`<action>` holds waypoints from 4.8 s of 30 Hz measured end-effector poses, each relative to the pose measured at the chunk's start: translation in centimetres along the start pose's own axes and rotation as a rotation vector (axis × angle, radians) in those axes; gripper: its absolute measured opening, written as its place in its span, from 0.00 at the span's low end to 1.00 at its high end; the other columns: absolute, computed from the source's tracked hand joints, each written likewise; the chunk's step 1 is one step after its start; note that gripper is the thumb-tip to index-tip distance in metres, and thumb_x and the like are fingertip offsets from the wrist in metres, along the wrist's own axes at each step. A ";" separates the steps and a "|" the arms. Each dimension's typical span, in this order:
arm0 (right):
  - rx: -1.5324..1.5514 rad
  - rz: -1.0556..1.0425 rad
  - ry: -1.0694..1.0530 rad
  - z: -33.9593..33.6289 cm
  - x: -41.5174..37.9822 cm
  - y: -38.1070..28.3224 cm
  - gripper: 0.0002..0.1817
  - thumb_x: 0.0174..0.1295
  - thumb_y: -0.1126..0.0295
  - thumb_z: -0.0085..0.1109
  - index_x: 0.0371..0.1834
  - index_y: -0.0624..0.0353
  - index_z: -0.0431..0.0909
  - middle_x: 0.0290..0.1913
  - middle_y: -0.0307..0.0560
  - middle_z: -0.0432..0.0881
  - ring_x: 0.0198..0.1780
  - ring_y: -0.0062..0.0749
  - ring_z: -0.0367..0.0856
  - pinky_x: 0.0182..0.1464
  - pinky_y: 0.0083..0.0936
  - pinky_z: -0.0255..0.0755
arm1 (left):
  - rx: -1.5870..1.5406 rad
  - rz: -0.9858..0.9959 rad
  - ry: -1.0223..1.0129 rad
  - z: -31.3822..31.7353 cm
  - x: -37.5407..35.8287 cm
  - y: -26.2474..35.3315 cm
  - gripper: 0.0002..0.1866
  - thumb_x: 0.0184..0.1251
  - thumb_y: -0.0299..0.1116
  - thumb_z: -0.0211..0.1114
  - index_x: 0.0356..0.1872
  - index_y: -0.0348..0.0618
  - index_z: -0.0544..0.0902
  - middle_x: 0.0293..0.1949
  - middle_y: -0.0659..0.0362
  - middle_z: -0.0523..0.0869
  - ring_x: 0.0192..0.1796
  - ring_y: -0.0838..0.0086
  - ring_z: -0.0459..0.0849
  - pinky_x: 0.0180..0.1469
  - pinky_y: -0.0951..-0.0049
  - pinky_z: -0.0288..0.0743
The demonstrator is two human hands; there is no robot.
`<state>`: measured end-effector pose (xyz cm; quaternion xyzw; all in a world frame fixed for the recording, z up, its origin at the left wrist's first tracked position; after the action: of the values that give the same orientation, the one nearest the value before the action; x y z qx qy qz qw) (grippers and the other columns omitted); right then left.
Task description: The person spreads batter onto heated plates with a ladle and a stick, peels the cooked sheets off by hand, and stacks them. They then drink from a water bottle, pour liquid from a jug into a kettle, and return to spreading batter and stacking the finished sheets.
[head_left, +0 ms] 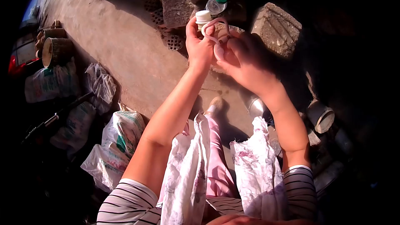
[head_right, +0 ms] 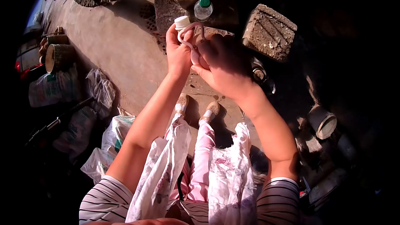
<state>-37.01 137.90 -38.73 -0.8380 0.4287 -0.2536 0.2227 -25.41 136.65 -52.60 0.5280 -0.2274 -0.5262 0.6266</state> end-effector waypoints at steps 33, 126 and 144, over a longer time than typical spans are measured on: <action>-0.251 0.224 -0.247 0.4 1.0 1.2 0.18 0.52 0.56 0.63 0.33 0.58 0.70 0.29 0.48 0.78 0.28 0.42 0.79 0.26 0.33 0.73 | -0.114 0.008 0.010 -3.3 -1.6 2.4 0.24 0.65 0.21 0.60 0.60 0.40 0.65 0.50 0.61 0.76 0.50 0.80 0.75 0.51 0.80 0.70; 0.830 1.103 -0.192 15.1 -60.1 27.8 0.25 0.51 0.53 0.67 0.50 0.54 0.79 0.51 0.47 0.80 0.54 0.36 0.76 0.57 0.29 0.67 | 0.756 -0.569 -0.418 -3.0 -27.6 -18.8 0.28 0.64 0.25 0.60 0.65 0.40 0.61 0.52 0.57 0.76 0.47 0.77 0.76 0.44 0.78 0.72; 1.090 0.850 0.397 17.0 -53.6 23.2 0.16 0.54 0.65 0.58 0.43 0.63 0.77 0.42 0.46 0.79 0.48 0.34 0.76 0.51 0.29 0.68 | 0.739 -0.551 -0.142 -10.4 -28.5 -16.6 0.28 0.62 0.26 0.61 0.63 0.43 0.64 0.44 0.61 0.77 0.38 0.80 0.75 0.38 0.80 0.69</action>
<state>-67.59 172.74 -78.08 -0.3061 0.5627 -0.4705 0.6068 -33.36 168.52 -63.41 0.7193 -0.2931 -0.5915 0.2162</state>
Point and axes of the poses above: each hand's wrist, its own x-axis towards the middle knuckle, its own z-axis out of the palm, y = z × x, the point moved 7 cm from there along x, towards the middle knuckle
